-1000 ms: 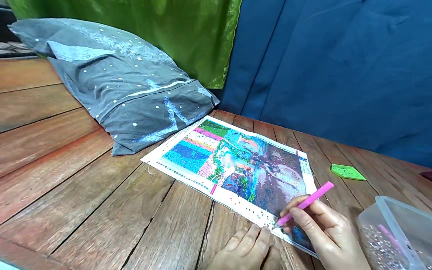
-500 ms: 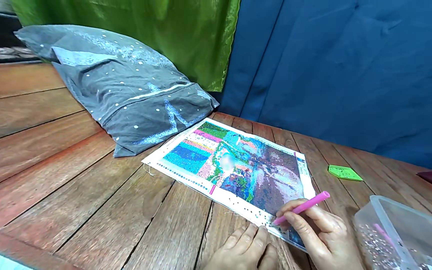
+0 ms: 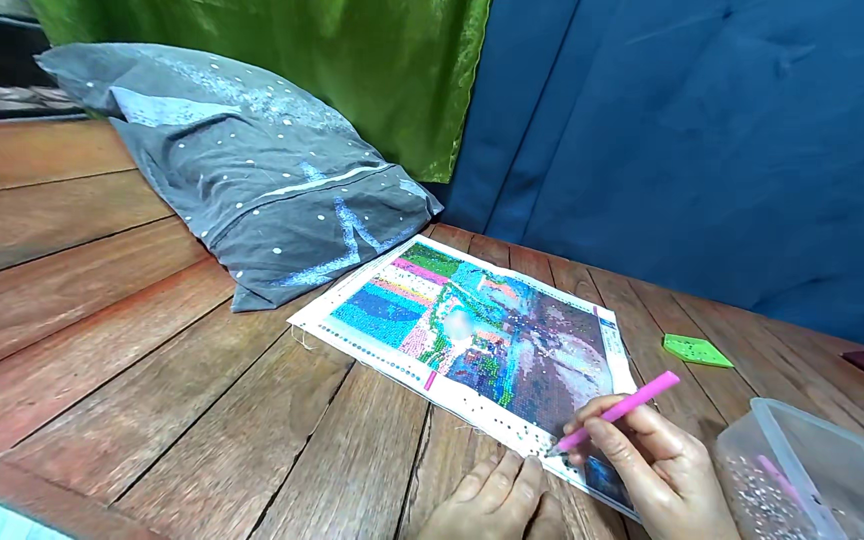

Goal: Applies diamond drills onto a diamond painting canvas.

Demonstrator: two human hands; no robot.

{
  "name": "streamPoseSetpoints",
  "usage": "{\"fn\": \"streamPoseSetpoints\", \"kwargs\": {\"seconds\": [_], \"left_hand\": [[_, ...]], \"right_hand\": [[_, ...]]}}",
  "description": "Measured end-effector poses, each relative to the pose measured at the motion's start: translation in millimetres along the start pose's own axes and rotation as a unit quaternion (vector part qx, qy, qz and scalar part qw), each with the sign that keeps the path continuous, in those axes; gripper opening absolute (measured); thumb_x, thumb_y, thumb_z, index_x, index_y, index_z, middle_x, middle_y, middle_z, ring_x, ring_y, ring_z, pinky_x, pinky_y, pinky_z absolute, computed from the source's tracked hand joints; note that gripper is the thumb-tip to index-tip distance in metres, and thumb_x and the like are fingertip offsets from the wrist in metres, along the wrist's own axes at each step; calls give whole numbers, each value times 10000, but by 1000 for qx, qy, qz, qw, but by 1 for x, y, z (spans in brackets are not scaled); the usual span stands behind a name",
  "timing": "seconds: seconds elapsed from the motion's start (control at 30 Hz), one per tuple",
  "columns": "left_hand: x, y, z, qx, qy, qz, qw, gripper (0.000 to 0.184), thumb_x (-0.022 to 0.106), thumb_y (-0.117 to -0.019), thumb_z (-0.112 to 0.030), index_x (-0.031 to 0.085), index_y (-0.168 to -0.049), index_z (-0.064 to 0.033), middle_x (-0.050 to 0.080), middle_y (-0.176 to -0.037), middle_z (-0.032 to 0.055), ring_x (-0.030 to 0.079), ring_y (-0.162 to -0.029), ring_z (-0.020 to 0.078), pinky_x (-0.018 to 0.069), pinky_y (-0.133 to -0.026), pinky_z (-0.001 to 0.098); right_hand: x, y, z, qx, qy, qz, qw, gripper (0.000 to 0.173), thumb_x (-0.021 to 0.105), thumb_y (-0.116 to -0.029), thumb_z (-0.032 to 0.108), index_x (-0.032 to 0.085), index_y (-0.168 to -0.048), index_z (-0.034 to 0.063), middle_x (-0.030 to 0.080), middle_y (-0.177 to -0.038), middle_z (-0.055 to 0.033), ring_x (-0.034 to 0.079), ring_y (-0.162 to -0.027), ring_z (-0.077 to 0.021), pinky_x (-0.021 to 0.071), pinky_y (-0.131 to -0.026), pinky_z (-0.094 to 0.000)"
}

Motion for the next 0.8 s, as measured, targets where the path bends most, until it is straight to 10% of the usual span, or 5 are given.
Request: {"fn": "streamPoseSetpoints", "kwargs": {"seconds": [0.23, 0.8], "left_hand": [[2, 1, 0, 4, -5, -10, 1000, 413, 558, -1018, -229, 633, -1313, 50, 590, -1416, 268, 564, -1341, 419, 448, -1112, 507], [-1, -1, -1, -8, 17, -7, 1000, 404, 565, -1014, -202, 634, -1316, 57, 586, -1415, 284, 562, -1338, 433, 443, -1117, 513]], "right_hand": [[0, 0, -5, -68, 56, 20, 996, 248, 523, -1038, 158, 673, -949, -18, 720, -841, -23, 691, -729, 1, 597, -684, -166], [2, -11, 4, 64, -135, -61, 987, 206, 407, -1013, -42, 590, -1004, 51, 731, -855, 57, 715, -680, -66, 633, -637, -232]]}}
Point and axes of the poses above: each hand's wrist, its own y-axis away from the middle knuckle, its own x-axis out of the palm, z = x × y, the point moved 1 cm from there along -y, towards the middle knuckle
